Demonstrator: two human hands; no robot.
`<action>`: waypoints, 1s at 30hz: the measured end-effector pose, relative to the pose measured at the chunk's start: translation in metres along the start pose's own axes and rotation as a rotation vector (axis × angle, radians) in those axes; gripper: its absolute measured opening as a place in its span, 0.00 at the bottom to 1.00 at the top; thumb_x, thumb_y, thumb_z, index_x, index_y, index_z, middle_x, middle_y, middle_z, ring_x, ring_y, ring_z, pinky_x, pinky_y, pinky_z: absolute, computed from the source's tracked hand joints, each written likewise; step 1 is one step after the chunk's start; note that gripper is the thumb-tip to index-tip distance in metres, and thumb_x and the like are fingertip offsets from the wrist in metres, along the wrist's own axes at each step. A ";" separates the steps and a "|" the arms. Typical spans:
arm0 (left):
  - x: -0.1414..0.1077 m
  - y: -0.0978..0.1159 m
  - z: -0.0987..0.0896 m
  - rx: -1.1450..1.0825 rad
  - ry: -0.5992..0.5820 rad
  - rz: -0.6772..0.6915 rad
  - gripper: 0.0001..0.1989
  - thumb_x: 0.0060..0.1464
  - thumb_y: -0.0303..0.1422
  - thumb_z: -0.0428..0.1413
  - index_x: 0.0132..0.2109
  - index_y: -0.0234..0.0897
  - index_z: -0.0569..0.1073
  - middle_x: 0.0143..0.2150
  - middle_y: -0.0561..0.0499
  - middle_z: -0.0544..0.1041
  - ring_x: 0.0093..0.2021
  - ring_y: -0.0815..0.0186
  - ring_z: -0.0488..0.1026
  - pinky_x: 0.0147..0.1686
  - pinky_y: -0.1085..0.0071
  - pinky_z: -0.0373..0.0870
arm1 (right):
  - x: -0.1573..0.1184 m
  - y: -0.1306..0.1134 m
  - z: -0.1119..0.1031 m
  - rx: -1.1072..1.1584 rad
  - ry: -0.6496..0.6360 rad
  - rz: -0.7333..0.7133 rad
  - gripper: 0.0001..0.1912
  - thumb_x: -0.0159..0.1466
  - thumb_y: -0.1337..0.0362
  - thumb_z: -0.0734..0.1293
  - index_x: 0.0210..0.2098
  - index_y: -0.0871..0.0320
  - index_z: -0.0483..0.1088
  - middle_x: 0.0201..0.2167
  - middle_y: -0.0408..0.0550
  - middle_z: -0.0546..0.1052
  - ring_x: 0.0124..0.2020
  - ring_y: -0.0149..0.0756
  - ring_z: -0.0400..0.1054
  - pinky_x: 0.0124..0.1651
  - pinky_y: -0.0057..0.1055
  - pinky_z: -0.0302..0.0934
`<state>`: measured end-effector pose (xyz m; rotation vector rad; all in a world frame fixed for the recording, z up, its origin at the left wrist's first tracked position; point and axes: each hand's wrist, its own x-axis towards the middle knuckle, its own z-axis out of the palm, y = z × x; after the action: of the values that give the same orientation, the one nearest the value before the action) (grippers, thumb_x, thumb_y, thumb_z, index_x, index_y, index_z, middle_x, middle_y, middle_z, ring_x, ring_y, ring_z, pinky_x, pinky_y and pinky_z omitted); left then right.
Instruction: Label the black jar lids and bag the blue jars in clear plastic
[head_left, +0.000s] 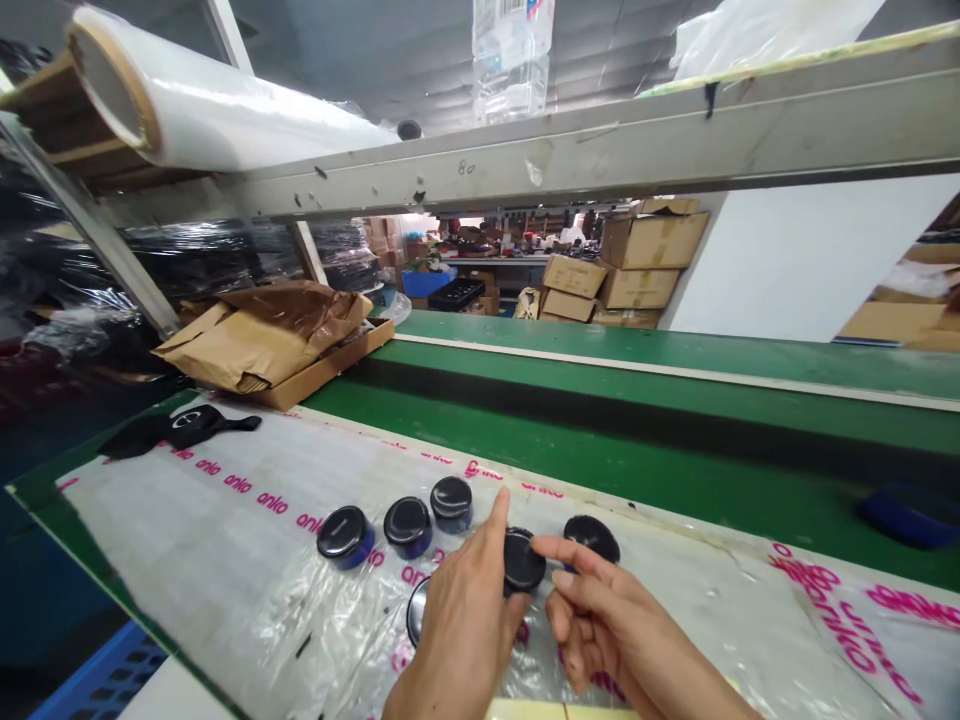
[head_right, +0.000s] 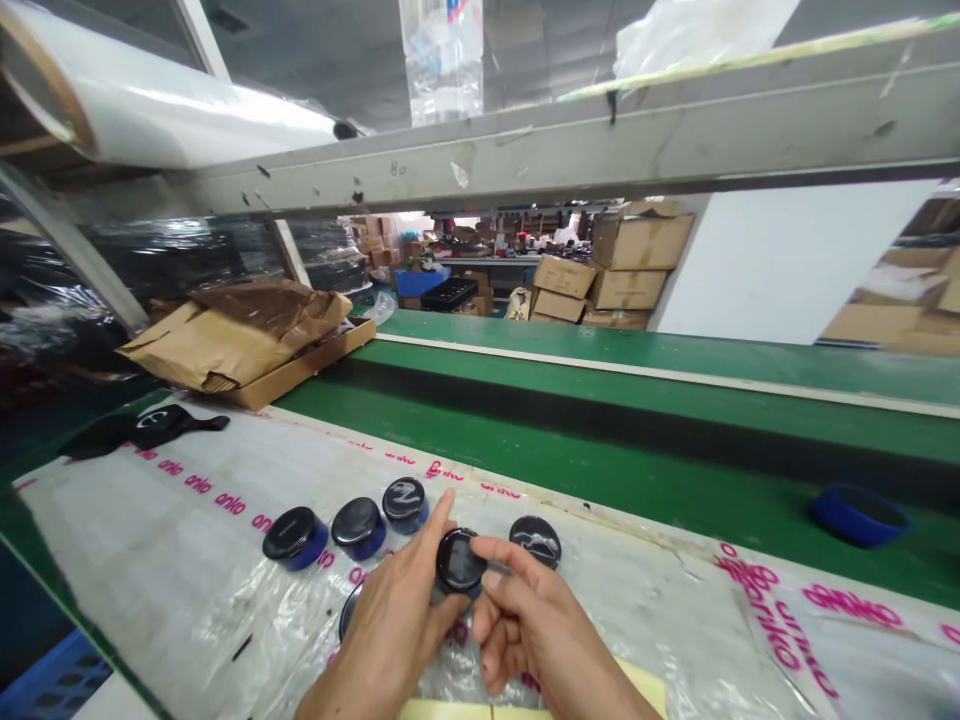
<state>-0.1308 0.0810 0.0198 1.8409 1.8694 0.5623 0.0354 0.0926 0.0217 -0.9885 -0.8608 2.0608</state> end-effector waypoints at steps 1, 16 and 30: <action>0.000 -0.001 0.001 -0.014 0.003 -0.006 0.51 0.48 0.20 0.59 0.73 0.47 0.43 0.64 0.46 0.70 0.60 0.55 0.71 0.56 0.62 0.68 | 0.002 0.002 -0.001 0.002 -0.010 0.011 0.31 0.60 0.53 0.72 0.58 0.59 0.63 0.23 0.42 0.76 0.17 0.30 0.67 0.20 0.24 0.62; -0.003 0.005 -0.006 -0.057 -0.018 -0.042 0.48 0.49 0.22 0.58 0.73 0.46 0.46 0.64 0.47 0.70 0.60 0.54 0.70 0.56 0.59 0.69 | 0.007 0.012 -0.005 0.003 -0.053 0.072 0.36 0.60 0.52 0.73 0.60 0.60 0.58 0.22 0.40 0.75 0.17 0.30 0.66 0.23 0.26 0.64; -0.002 -0.005 0.005 -0.039 0.025 -0.011 0.50 0.47 0.22 0.59 0.73 0.49 0.44 0.64 0.49 0.70 0.60 0.55 0.70 0.57 0.60 0.68 | 0.010 0.017 -0.006 -0.079 -0.042 0.061 0.37 0.59 0.50 0.73 0.59 0.60 0.57 0.21 0.40 0.76 0.18 0.31 0.68 0.22 0.25 0.61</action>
<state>-0.1321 0.0784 0.0134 1.8049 1.8708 0.6167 0.0304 0.0930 0.0016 -1.0283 -0.9505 2.1196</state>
